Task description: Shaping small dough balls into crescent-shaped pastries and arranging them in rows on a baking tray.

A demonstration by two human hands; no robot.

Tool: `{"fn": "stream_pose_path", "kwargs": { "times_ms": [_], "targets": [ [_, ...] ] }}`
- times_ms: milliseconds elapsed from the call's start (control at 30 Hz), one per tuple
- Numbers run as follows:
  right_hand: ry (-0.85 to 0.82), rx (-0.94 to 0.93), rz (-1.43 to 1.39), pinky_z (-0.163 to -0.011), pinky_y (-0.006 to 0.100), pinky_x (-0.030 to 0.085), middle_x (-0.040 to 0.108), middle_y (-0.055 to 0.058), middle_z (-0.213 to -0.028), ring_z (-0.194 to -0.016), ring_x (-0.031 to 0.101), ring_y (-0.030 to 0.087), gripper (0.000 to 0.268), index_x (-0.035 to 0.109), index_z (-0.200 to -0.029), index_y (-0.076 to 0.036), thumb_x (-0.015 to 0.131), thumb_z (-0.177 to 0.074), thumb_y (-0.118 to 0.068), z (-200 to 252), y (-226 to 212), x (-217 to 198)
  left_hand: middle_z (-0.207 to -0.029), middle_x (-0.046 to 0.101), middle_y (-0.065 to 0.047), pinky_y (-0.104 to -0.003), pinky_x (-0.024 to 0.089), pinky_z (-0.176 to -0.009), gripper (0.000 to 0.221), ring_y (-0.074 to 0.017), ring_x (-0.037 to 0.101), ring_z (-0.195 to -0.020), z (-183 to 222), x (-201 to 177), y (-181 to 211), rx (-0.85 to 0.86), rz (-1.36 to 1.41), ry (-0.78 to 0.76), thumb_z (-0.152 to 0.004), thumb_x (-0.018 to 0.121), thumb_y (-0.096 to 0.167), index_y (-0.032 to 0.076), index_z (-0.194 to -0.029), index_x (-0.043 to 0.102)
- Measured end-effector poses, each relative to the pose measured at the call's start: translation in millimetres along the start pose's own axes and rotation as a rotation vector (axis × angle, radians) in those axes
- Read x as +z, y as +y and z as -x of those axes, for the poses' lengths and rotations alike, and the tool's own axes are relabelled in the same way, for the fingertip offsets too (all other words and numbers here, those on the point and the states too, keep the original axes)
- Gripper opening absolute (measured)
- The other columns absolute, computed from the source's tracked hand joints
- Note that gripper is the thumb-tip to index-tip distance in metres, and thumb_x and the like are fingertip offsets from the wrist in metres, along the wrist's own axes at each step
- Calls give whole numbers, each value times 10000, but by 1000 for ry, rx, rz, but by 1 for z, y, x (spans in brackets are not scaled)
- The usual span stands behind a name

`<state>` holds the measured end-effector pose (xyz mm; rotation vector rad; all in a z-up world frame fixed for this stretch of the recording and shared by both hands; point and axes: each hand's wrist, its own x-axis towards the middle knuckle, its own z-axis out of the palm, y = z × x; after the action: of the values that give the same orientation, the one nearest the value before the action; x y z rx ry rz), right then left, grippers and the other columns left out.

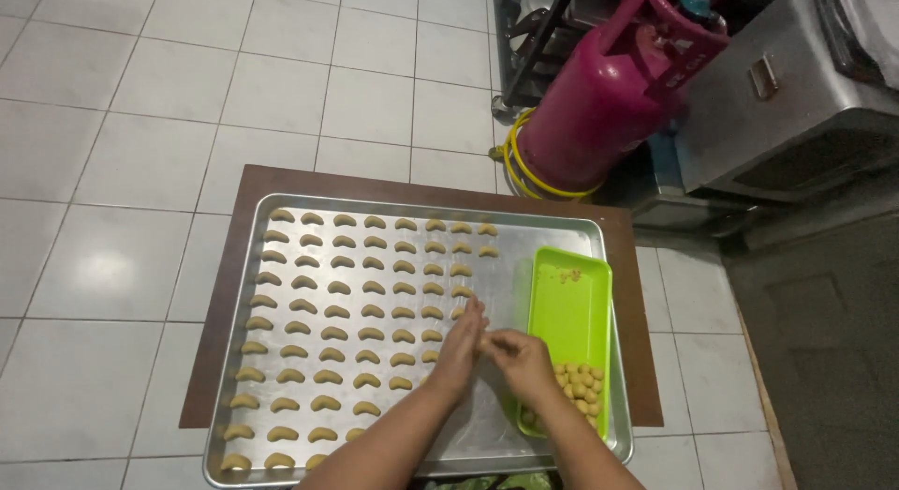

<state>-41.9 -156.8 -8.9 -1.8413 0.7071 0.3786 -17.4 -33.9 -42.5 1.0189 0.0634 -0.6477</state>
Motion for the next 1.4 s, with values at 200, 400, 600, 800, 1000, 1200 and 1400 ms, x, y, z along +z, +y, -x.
{"fn": "stream_pose_path", "kwargs": {
  "times_ms": [200, 400, 600, 800, 1000, 1200, 1400],
  "targets": [
    [365, -409, 300, -840, 368, 568, 764, 80, -937, -919, 732, 272, 162, 838, -1002, -175, 842, -862, -256, -125, 26, -13, -1722, 155, -200, -517, 106, -1296, 733, -393, 153, -1583, 7, -6, 44, -24, 190, 190, -1091, 304, 493, 75, -1662, 112],
    [378, -454, 502, -884, 382, 584, 752, 68, -926, -958, 746, 289, 207, 833, -1053, -192, 810, -875, -296, -167, 26, 1, -1702, 276, -174, -489, 155, -1289, 680, -343, 265, -1573, 19, -11, 65, -104, 151, 274, -1084, 295, 462, 101, -1653, 204],
    [396, -579, 585, -842, 411, 586, 744, 124, -905, -922, 743, 335, 207, 831, -1052, -156, 808, -877, -264, -173, 32, 2, -1696, 299, -167, -503, 158, -1285, 679, -337, 277, -1569, 15, -15, 61, -105, 149, 273, -1080, 311, 464, 105, -1649, 216],
    [416, -493, 481, -940, 464, 573, 725, 176, -1083, -1073, 700, 384, 339, 761, -1245, -133, 750, -919, -225, -147, 36, -52, -1699, 291, -171, -524, 153, -1285, 671, -349, 272, -1571, 25, -1, 70, -138, 142, 257, -1075, 298, 432, 98, -1650, 207],
    [298, -107, 778, -967, 420, 591, 792, 102, -1062, -1095, 729, 333, 263, 817, -1137, -234, 728, -890, -250, -85, 83, -139, -1688, 301, -187, -519, 174, -1280, 672, -360, 277, -1564, 14, -1, 36, -174, 176, 229, -1072, 334, 449, 108, -1645, 248],
    [92, 116, 941, -925, 474, 601, 783, 183, -1088, -1101, 733, 396, 297, 818, -1070, -201, 601, -935, -352, -33, 79, -134, -1681, 325, -171, -509, 191, -1282, 686, -341, 308, -1556, 21, 17, 29, -237, 136, 158, -1065, 341, 489, 112, -1634, 272],
    [57, 59, 839, -939, 492, 585, 645, 198, -1140, -1164, 683, 430, 353, 765, -1198, -86, 589, -1014, -330, -28, 78, -123, -1671, 348, -163, -501, 208, -1277, 699, -334, 328, -1547, 34, 25, 33, -247, 66, 144, -1059, 338, 526, 120, -1626, 292]
  ]
}}
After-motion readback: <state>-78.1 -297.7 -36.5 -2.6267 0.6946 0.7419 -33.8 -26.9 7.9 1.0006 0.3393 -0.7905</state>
